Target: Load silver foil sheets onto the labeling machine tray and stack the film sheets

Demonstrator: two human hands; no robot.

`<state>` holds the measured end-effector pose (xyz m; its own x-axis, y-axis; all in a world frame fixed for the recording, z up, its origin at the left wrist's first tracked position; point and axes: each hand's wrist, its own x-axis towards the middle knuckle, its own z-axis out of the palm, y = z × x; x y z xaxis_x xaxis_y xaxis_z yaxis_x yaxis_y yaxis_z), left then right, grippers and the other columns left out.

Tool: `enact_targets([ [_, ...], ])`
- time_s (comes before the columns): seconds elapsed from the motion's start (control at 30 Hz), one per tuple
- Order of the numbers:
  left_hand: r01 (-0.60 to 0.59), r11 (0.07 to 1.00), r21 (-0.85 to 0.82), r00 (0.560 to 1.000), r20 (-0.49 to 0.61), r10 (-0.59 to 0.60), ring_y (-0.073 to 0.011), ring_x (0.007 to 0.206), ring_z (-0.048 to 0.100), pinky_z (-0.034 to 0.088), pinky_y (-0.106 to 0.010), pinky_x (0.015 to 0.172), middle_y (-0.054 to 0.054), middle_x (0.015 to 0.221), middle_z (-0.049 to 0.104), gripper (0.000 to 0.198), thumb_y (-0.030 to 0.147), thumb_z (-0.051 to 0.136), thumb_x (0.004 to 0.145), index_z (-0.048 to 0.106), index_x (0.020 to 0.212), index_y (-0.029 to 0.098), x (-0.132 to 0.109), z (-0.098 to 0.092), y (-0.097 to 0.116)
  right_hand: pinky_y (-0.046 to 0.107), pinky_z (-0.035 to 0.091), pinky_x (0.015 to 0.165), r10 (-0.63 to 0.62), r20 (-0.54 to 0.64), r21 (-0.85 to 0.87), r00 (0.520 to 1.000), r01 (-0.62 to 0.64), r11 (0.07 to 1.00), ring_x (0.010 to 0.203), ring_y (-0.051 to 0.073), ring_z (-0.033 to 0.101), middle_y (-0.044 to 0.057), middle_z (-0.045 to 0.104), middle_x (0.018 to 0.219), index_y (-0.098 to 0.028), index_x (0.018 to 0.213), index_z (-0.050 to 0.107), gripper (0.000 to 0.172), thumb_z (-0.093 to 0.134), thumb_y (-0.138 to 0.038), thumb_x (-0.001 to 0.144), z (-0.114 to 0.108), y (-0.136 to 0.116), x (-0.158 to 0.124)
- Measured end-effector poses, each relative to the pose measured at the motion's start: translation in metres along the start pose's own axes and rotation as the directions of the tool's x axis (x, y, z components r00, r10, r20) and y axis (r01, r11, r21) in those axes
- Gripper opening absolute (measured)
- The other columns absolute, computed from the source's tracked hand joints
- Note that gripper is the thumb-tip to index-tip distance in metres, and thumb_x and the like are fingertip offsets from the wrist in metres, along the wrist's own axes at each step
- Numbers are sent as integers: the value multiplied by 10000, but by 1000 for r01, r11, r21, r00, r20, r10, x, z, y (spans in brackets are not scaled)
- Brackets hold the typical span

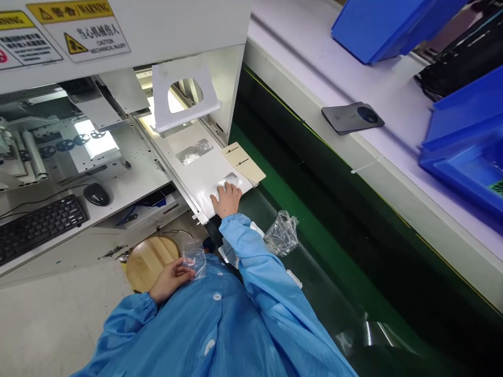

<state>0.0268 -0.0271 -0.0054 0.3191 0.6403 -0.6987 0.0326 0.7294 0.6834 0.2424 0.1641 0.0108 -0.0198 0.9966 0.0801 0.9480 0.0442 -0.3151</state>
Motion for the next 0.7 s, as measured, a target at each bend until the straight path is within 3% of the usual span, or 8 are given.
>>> enact_targets([
  [0.1, 4, 999, 39, 1000, 4, -5, -184, 698, 666, 514, -283, 661, -21, 781, 705, 601, 518, 843, 569, 575, 983, 175, 3, 2, 6, 554, 149, 1093, 43, 26, 25, 999, -43, 999, 1299, 344, 317, 165, 436, 1425, -167, 1220, 588, 381, 535, -409, 930, 4, -2, 7],
  [0.2, 0, 997, 83, 1000, 16, -1, -188, 699, 665, 512, -289, 667, -23, 785, 700, 601, 543, 830, 571, 581, 977, 177, 5, 6, 12, 548, 127, 1121, 29, -16, 120, 999, -27, 992, 1318, 328, 318, 159, 433, 1432, -169, 1260, 569, 415, 534, -426, 936, -6, -1, 8],
  [0.33, -60, 986, 155, 994, 101, 44, -190, 717, 662, 510, -289, 668, -33, 788, 700, 541, 523, 814, 619, 587, 962, 172, 15, 19, 27, 462, 255, 1117, 103, -116, 357, 988, -56, 933, 1279, 273, 406, 125, 506, 1355, -200, 1277, 566, 408, 534, -428, 940, -31, 9, -30],
  [0.43, -151, 965, 212, 964, 250, 96, -185, 749, 660, 510, -287, 704, -42, 809, 704, 450, 459, 792, 685, 604, 963, 160, 31, 44, 41, 387, 413, 1014, 164, -8, 586, 986, -128, 800, 1195, 242, 506, 107, 550, 1299, -228, 1305, 550, 442, 586, -409, 904, -43, 24, -92],
  [0.53, -229, 937, 265, 877, 475, 80, -187, 790, 662, 512, -296, 752, -58, 865, 714, 370, 391, 762, 731, 633, 977, 146, 46, 80, 47, 303, 523, 777, 213, 249, 802, 945, -325, 501, 891, 181, 639, 80, 645, 1120, -224, 1289, 561, 499, 649, -416, 837, -41, 44, -170],
  [0.6, -252, 903, 348, 785, 619, -20, -193, 796, 665, 512, -296, 757, -65, 869, 720, 332, 371, 746, 738, 658, 961, 140, 54, 107, 43, 264, 516, 646, 303, 361, 844, 882, -447, 295, 687, 147, 627, 42, 682, 889, -189, 1181, 620, 403, 609, -415, 847, -35, 58, -225],
  [0.63, -254, 874, 415, 748, 657, -94, -194, 775, 664, 515, -290, 731, -62, 840, 721, 319, 369, 743, 734, 669, 943, 140, 58, 120, 38, 255, 505, 610, 380, 379, 840, 844, -486, 241, 639, 143, 614, 29, 678, 805, -176, 1112, 646, 348, 575, -406, 861, -32, 66, -254],
  [0.7, -252, 792, 556, 721, 653, -229, -194, 712, 657, 510, -273, 642, -46, 757, 706, 288, 374, 728, 737, 675, 905, 147, 69, 148, 24, 250, 496, 605, 585, 367, 757, 723, -598, 264, 642, 153, 618, 24, 678, 749, -171, 986, 681, 265, 536, -363, 874, -27, 81, -315],
])
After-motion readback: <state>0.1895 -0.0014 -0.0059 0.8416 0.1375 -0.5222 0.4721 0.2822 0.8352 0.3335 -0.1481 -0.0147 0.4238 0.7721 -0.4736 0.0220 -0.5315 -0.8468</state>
